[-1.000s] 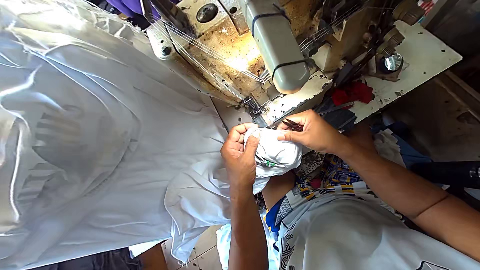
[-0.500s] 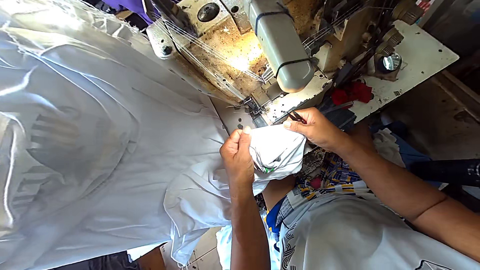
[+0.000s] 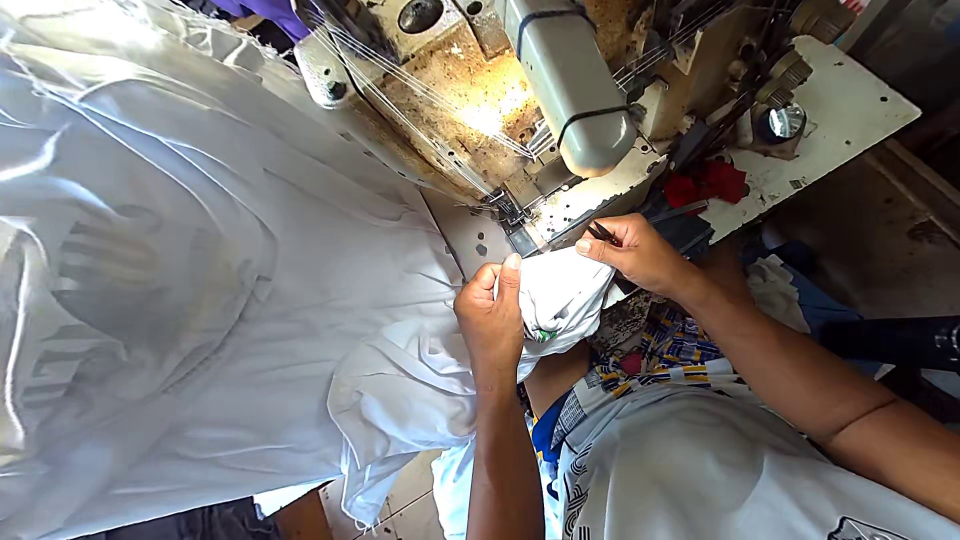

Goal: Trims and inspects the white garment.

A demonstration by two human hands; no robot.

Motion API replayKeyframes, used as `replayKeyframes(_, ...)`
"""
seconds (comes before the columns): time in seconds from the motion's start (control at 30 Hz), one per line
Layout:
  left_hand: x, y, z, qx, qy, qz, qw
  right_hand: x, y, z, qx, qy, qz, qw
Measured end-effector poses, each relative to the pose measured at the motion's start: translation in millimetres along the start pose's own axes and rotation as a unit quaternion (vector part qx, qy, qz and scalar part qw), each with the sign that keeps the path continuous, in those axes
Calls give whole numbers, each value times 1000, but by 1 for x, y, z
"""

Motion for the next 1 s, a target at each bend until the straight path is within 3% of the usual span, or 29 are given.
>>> replayKeyframes(0.17, 6, -3, -7, 24, -4, 32, 999, -1, -11, -4, -3, -8, 9, 1000)
replayKeyframes(0.6, 9, 5, -10, 6, 48, -73, 996, -3, -16, -10, 23, -2, 40, 999)
replayKeyframes(1.0, 19, 4, -12, -20, 118, -79, 990, 4, -8, -1, -37, 64, -11, 997)
Point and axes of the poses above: each hand's wrist, its own z-axis towards the middle knuckle, its own x-axis out of the palm, y = z × x, the point moved 9 cm from there along z, towards the middle knuckle, and after that the axes turned 10 degrees about -z, right-handed, at the moved point
